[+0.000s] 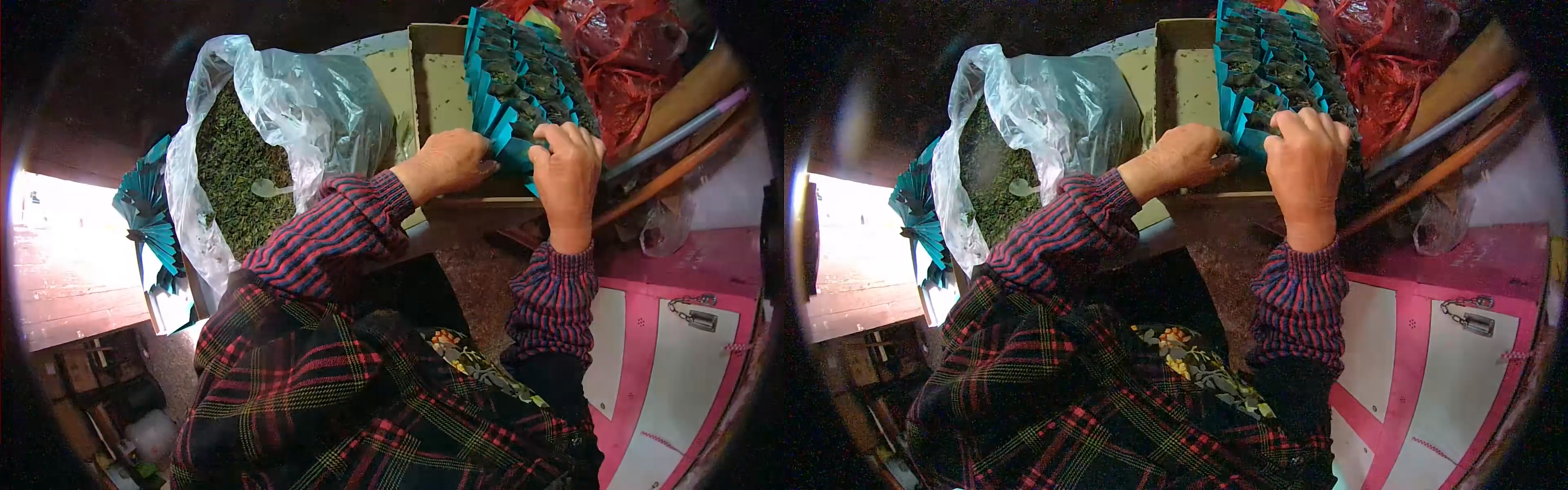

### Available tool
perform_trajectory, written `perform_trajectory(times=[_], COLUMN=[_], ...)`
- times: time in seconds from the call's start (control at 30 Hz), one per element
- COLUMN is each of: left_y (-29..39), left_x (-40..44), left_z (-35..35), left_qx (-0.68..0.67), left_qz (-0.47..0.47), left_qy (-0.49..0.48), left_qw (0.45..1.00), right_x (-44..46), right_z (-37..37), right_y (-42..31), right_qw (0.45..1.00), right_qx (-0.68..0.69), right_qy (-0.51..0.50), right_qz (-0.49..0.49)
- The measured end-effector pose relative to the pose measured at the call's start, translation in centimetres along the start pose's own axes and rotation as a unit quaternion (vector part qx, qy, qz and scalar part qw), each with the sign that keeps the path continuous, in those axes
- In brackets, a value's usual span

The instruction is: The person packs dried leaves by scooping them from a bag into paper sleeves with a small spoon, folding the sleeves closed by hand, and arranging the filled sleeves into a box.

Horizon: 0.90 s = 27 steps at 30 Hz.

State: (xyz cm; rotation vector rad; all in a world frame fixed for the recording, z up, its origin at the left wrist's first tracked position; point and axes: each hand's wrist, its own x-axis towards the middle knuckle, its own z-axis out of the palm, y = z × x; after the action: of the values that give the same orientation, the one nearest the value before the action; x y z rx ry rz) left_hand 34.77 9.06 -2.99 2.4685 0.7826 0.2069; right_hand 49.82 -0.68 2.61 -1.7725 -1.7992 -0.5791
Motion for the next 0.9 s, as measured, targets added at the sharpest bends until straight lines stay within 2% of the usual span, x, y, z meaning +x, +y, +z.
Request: perform_trajectory(times=[0.3,0.37,0.67,0.73,0.9], left_y=[0.3,0.1,0.5,1.0,2.0], left_x=[-0.3,-0.3,-1.2,-1.9,-5.0], left_z=[-0.6,-0.5,-1.5,-2.4,-6.0], left_qx=[0.011,0.019,0.041,0.099,0.121], left_qz=[0.003,0.0,-0.007,-0.005,0.011], left_qy=[-0.002,-0.004,-0.002,-0.004,0.079], left_qw=[1.0,1.0,0.999,0.995,0.989], right_x=[-0.8,-1.2,-1.8,-1.8,-1.8], right_z=[-1.5,-2.1,-1.9,-2.0,-2.1], right_y=[0.9,1.2,-0.2,-0.6,-2.4], right_qw=[0.998,0.995,0.995,0.995,0.993], right_qx=[0.021,0.012,0.036,0.043,0.067], right_qy=[0.028,0.045,0.064,0.067,0.071], right_qz=[0.045,0.093,0.068,0.062,0.067])
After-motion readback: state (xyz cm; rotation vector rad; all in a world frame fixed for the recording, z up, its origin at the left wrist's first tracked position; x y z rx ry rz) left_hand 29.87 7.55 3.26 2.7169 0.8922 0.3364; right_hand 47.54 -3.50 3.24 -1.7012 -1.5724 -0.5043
